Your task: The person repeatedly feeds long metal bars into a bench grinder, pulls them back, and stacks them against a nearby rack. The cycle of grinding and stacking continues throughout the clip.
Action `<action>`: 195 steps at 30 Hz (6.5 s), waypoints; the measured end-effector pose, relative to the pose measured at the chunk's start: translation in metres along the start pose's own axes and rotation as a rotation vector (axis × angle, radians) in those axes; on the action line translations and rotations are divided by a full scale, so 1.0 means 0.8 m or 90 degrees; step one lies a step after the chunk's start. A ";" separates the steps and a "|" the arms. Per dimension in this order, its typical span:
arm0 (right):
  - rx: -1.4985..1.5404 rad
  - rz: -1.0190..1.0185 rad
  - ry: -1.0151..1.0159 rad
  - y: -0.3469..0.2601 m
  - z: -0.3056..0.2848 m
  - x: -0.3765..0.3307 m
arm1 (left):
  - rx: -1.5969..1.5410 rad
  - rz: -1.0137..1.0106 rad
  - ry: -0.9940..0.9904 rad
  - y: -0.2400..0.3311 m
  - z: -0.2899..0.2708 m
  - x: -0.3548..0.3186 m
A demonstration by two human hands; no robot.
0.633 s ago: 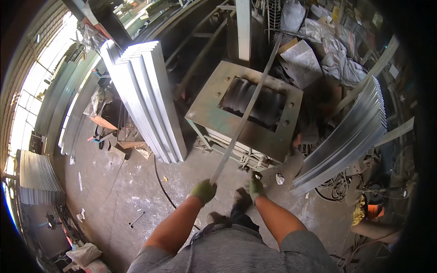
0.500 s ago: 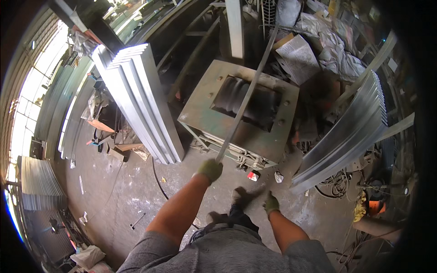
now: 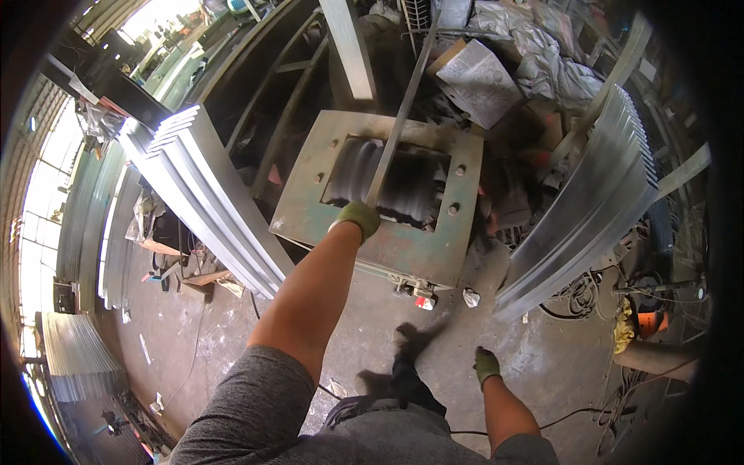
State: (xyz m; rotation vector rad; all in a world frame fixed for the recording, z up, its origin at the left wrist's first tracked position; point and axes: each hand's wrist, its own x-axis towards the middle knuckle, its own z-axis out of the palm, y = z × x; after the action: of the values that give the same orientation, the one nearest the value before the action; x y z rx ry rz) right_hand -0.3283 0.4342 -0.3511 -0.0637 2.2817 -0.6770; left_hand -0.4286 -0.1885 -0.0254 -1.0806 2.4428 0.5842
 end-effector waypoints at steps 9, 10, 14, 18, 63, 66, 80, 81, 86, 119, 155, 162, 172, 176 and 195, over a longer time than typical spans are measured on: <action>0.077 -0.003 -0.087 -0.165 0.012 -0.094 | 0.499 0.339 -0.059 0.029 -0.018 0.039; 0.073 0.009 -0.100 -0.166 0.010 -0.099 | 0.397 0.283 -0.050 0.021 -0.012 0.033; 0.033 0.041 -0.055 -0.142 -0.001 -0.097 | 0.351 0.251 -0.049 -0.033 0.027 -0.020; 0.101 0.093 -0.083 -0.132 0.003 -0.080 | 0.337 0.282 -0.052 -0.104 0.086 -0.105; -0.074 -0.570 0.451 -0.696 0.063 -0.038 | -0.403 -0.170 0.044 -0.354 0.299 -0.592; -0.202 -0.589 0.502 -0.710 0.054 -0.023 | -0.418 -0.205 0.028 -0.319 0.264 -0.569; -0.266 -0.679 0.527 -0.798 -0.028 0.083 | -0.517 -0.197 -0.092 -0.236 0.174 -0.446; -0.270 -0.675 0.522 -0.797 -0.025 0.083 | -0.523 -0.199 -0.077 -0.240 0.179 -0.445; -0.319 -0.614 0.452 -0.768 -0.002 0.057 | -0.545 -0.207 -0.070 -0.267 0.227 -0.473; -0.319 -0.613 0.271 -0.487 0.266 -0.314 | -0.558 -0.230 -0.015 -0.561 0.554 -0.811; -0.235 -0.720 0.421 -0.715 -0.029 0.034 | -0.301 0.086 0.080 -0.096 0.094 -0.088; -0.219 -0.705 0.460 -0.732 -0.025 0.047 | -0.396 -0.019 0.008 -0.107 0.122 -0.147; -0.287 -0.685 0.515 -0.770 -0.032 0.097 | -0.230 0.199 0.096 -0.091 0.098 -0.145; -0.363 -0.635 0.503 -0.811 -0.064 0.140 | -0.236 0.116 0.047 -0.071 0.062 -0.078; -0.323 -0.659 0.444 -0.683 0.041 0.008 | -0.254 0.099 -0.012 -0.175 0.251 -0.199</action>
State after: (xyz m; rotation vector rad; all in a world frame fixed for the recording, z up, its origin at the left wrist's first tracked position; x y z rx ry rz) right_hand -0.3941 -0.0521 -0.1076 -1.5358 2.9698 -0.6289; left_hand -0.1852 -0.0747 -0.1397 -1.0229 2.4691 1.1643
